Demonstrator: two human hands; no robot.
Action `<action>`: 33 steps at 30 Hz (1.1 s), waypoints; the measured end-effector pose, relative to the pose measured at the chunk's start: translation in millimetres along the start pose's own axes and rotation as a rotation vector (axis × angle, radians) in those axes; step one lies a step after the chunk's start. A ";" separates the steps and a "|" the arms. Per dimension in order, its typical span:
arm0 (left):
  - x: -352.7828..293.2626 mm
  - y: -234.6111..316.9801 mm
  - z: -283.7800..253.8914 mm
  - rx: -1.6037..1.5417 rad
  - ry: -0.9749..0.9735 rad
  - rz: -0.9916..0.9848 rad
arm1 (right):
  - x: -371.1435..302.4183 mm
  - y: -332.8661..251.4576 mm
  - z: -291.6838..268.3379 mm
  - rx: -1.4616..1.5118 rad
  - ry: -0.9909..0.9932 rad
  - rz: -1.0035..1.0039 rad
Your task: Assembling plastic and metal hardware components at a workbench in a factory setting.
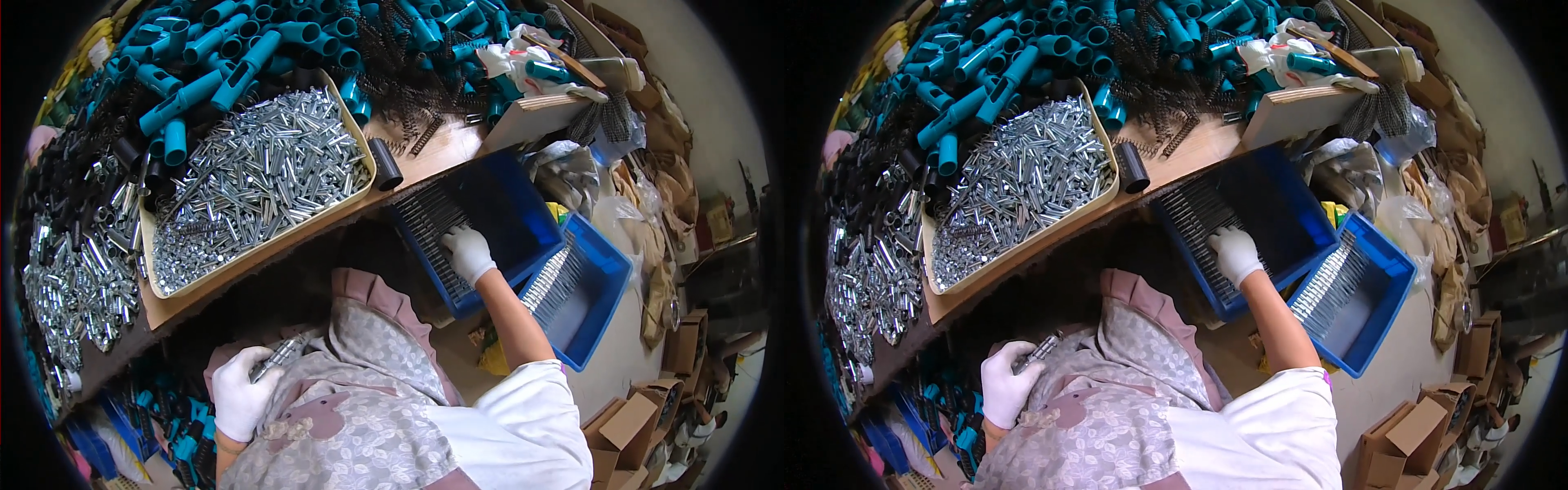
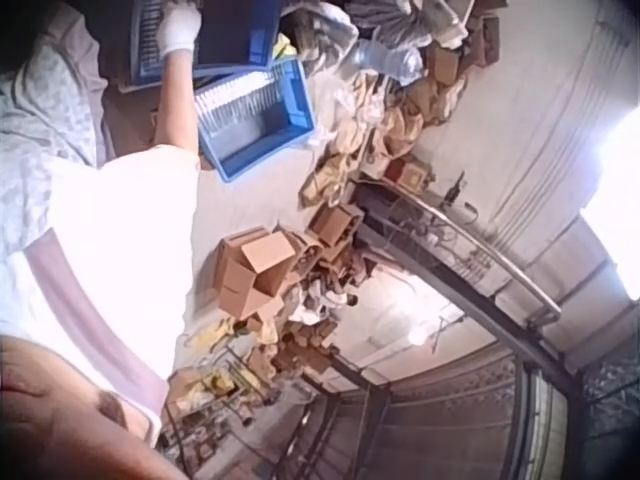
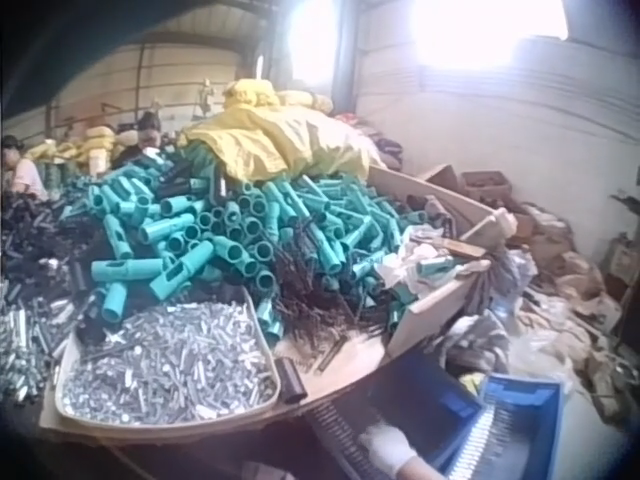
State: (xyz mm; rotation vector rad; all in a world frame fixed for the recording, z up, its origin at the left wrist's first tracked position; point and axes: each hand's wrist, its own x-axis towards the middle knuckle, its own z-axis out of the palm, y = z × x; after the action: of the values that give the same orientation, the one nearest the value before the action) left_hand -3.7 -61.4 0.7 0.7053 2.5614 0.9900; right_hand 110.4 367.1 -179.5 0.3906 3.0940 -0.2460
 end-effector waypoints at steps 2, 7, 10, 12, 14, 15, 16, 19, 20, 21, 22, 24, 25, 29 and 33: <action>-0.5 1.7 0.2 -0.008 0.027 0.013 | 2.6 -4.3 2.7 -0.033 -0.001 0.004; -3.7 3.7 -2.3 -0.075 0.023 -0.032 | 8.5 -10.9 -0.2 -0.184 -0.157 0.033; -5.2 -3.1 0.8 -0.152 0.032 -0.044 | 11.9 -11.7 -6.7 -0.216 -0.207 0.026; -6.4 -6.5 1.1 -0.182 0.040 -0.032 | 10.0 -5.5 -10.7 -0.227 -0.243 0.004; -7.9 -10.1 -0.6 -0.247 0.034 -0.108 | 11.3 -6.3 -29.4 -0.172 -0.202 0.068; -7.3 -13.2 -1.2 -0.251 0.050 -0.109 | 10.8 -10.2 -42.0 -0.073 -0.150 0.156; -8.6 -17.2 -2.3 -0.351 0.031 -0.149 | 9.3 -18.8 -55.5 0.045 -0.011 0.182; -12.2 -26.1 -12.7 -0.554 -0.087 -0.260 | 8.5 -75.6 -92.4 0.611 0.162 0.290; -12.8 -29.1 -12.8 -0.637 -0.121 -0.244 | 6.7 -103.2 -102.0 0.917 0.094 0.385; -12.6 -31.1 -14.7 -0.565 -0.131 -0.190 | 6.5 -140.6 -119.9 1.245 -0.048 0.430; -9.3 -30.4 -16.4 -0.496 -0.151 -0.124 | 2.1 -170.9 -128.1 1.393 -0.077 0.366; -3.3 -30.3 -11.5 -0.525 -0.135 -0.027 | -6.0 -217.9 -118.8 1.811 -0.181 0.298; -4.0 -31.7 -9.0 -0.542 -0.072 0.043 | -5.0 -245.8 -122.2 2.031 -0.225 0.275; -10.7 -9.5 -31.1 -0.755 0.224 -0.054 | 12.3 -297.6 -106.0 2.291 -0.509 0.046; -24.1 -18.3 -48.9 -0.723 0.436 -0.073 | 18.1 -315.1 -131.0 1.896 -0.660 -0.018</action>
State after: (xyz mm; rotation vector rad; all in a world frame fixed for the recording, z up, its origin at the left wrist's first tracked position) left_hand -11.4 -112.7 25.5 0.2006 2.2367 2.0556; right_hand 15.6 90.7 -2.2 0.1223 1.3222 -2.4468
